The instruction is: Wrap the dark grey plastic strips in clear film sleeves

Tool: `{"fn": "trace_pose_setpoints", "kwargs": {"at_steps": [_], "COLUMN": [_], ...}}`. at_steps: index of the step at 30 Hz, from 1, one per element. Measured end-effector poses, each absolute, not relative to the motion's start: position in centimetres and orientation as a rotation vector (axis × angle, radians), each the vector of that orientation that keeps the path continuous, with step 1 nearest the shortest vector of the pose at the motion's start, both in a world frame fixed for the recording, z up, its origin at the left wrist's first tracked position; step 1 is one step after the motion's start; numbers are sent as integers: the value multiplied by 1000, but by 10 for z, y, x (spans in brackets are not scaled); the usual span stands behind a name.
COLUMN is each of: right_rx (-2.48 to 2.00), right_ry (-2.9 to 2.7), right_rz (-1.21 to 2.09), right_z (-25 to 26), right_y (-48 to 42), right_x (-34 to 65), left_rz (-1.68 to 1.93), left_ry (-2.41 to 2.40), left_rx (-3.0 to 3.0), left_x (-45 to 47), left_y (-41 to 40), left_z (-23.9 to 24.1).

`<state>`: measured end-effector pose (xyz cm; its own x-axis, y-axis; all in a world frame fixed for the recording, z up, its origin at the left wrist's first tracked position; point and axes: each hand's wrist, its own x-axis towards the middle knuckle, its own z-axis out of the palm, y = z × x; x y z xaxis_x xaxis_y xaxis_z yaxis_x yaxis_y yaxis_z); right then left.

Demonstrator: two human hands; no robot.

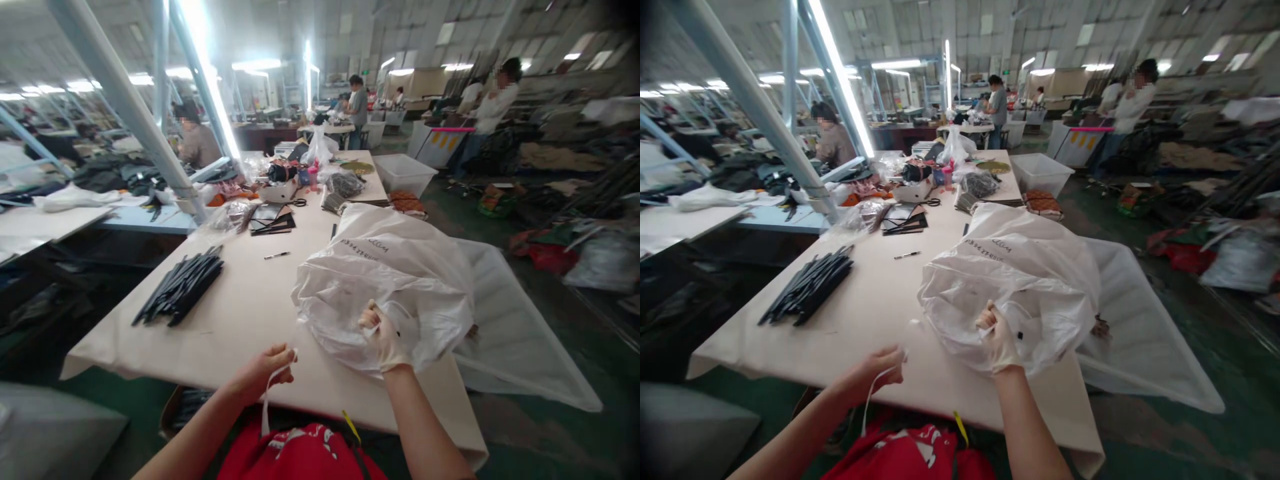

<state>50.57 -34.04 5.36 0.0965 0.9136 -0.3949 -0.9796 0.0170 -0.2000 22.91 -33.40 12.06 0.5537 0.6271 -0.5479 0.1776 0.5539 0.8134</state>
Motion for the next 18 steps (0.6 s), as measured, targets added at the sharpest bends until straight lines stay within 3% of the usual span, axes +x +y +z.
{"fn": "trace_pose_setpoints", "kwargs": {"at_steps": [9,18], "right_rx": [-871,-1111], "right_ry": [-137,-516], "right_rz": [1749,1842], "right_z": [68,64], "right_y": [-313,-284], "right_x": [350,221], "left_rz": [671,351], "left_ry": [1288,1412], "left_rx": [1582,2109], "left_x": [197,128], "left_y": [-251,-197], "left_z": [124,110]}}
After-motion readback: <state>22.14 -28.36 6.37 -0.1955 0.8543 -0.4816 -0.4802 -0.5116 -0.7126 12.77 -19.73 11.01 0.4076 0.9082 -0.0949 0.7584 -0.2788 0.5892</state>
